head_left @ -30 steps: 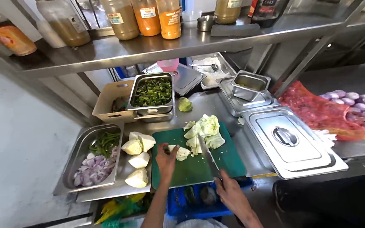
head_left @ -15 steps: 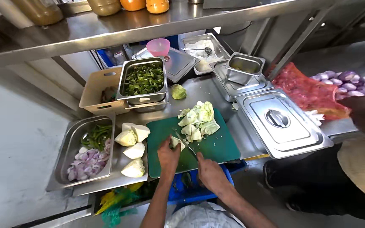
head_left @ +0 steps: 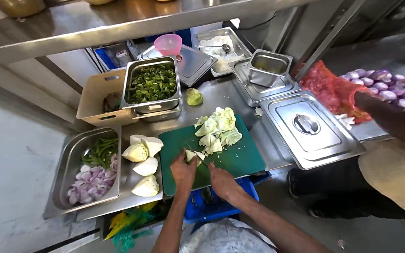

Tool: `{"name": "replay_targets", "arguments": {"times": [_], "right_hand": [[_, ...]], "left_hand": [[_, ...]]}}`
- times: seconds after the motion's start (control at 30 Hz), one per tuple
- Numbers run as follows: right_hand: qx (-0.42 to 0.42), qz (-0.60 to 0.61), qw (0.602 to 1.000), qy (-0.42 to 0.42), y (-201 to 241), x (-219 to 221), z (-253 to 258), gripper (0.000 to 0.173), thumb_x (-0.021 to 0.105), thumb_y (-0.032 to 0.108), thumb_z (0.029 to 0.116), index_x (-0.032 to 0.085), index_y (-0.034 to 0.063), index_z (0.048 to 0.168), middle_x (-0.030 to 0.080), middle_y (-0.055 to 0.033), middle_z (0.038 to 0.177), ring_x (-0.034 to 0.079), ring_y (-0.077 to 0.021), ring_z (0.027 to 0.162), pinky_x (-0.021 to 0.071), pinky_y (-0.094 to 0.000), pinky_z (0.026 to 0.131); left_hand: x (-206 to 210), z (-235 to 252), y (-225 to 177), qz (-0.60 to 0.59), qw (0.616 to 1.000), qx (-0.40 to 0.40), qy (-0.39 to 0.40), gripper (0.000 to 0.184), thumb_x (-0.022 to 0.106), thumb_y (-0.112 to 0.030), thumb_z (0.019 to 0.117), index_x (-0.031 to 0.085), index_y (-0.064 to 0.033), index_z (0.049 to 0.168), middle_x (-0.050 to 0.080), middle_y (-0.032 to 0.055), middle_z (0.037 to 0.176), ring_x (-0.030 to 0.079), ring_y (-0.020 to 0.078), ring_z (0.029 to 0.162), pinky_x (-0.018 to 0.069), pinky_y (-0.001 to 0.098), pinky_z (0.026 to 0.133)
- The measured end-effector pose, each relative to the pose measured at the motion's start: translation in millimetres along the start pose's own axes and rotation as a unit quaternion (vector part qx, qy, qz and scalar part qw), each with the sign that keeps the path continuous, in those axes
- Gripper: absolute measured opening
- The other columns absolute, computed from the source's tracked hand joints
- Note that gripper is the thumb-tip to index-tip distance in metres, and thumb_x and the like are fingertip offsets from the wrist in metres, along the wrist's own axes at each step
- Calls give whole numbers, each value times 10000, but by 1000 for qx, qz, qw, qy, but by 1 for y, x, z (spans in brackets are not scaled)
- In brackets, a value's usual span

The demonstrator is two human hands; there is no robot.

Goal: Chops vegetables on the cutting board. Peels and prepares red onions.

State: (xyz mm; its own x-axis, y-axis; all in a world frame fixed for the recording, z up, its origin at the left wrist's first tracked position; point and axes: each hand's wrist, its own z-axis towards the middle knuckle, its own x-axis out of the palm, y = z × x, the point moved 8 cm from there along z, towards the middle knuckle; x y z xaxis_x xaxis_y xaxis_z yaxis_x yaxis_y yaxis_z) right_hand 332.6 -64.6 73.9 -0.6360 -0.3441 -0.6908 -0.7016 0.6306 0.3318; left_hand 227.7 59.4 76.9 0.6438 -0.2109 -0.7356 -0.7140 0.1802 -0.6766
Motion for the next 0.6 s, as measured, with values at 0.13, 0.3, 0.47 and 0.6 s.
{"name": "replay_targets", "arguments": {"times": [0.13,0.3,0.47,0.6], "right_hand": [[-17,27,999,-7,-7,18,29,473,491,71,1025,388,99,1486,679,-225,1176,700,-420,1076,580,-588,886],[-49,57,997,5,-25,17,38,450,494,211,1062,397,105,1489,675,-229,1174,694,-415,1078,565,-606,901],[0,63,997,-50,-52,7,31,443,448,252,1088,406,111,1506,688,-215,1163,694,-393,1096,565,-562,929],[-20,100,988,-118,-57,-6,9,395,416,295,1111,447,97,1451,697,-178,1024,715,-351,978,579,-523,871]], "left_hand": [[5,0,9,-25,1000,3,-17,571,837,-324,863,672,-94,1359,737,123,1181,727,247,1042,594,471,935],[8,-4,36,-119,991,-6,-56,580,825,-262,868,638,-71,1383,706,145,1257,712,244,1099,587,465,964],[9,-3,64,-170,982,-73,-38,628,817,-331,870,604,-12,1367,685,187,1236,689,269,1108,564,484,981],[8,5,61,-157,985,-67,-37,715,896,-333,789,605,-8,1356,707,185,1190,698,284,1096,556,512,984]]}}
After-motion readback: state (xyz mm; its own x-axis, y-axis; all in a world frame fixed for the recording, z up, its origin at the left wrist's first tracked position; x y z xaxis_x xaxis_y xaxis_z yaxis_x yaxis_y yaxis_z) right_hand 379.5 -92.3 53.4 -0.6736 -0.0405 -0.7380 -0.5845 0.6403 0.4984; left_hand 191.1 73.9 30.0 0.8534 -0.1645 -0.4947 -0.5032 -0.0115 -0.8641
